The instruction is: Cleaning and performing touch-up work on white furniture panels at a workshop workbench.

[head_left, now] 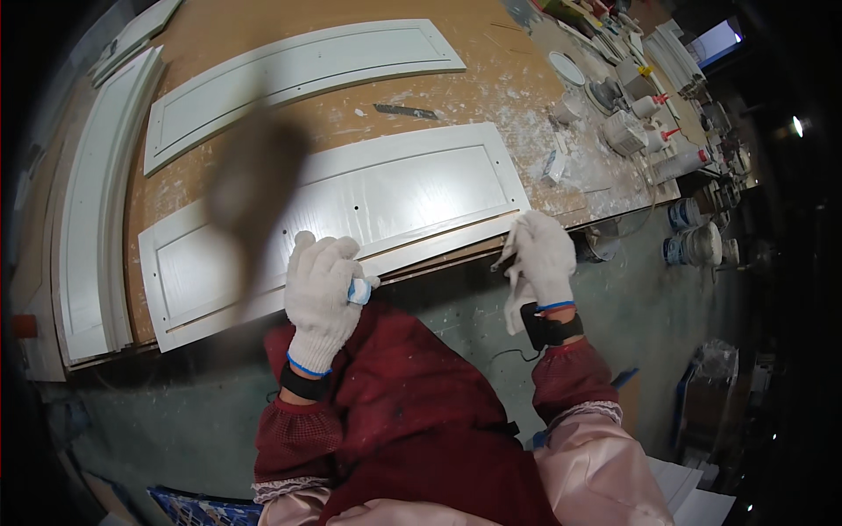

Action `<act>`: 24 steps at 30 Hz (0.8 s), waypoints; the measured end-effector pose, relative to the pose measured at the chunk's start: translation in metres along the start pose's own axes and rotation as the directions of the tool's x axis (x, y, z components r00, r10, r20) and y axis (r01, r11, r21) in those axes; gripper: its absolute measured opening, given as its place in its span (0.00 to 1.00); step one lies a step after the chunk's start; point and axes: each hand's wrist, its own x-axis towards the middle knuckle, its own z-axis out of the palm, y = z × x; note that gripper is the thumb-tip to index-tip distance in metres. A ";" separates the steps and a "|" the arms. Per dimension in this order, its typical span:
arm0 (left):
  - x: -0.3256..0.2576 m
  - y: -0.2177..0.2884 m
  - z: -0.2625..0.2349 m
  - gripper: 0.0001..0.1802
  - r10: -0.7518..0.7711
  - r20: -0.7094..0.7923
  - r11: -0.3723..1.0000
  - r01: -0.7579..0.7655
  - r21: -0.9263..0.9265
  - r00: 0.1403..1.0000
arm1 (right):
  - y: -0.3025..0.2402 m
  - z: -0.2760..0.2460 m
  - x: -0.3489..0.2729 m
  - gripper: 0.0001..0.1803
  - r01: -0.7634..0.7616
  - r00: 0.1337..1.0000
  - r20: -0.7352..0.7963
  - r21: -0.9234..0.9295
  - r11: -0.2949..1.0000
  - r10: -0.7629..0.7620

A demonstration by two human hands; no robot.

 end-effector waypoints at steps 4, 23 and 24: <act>0.001 -0.001 0.001 0.19 0.027 -0.001 0.999 -0.027 -0.046 1.000 | 0.052 -0.002 -0.006 0.11 0.013 0.989 -0.146 0.092 0.996 0.000; -0.036 -0.032 -0.093 0.18 -0.138 0.047 0.989 0.135 0.062 0.989 | -0.010 0.003 0.017 0.03 0.731 0.683 0.081 -0.069 0.679 -0.726; -0.046 -0.036 -0.103 0.18 -0.165 0.030 0.983 0.162 0.082 0.986 | -0.012 0.005 0.017 0.02 0.713 0.698 0.121 -0.025 0.701 -0.706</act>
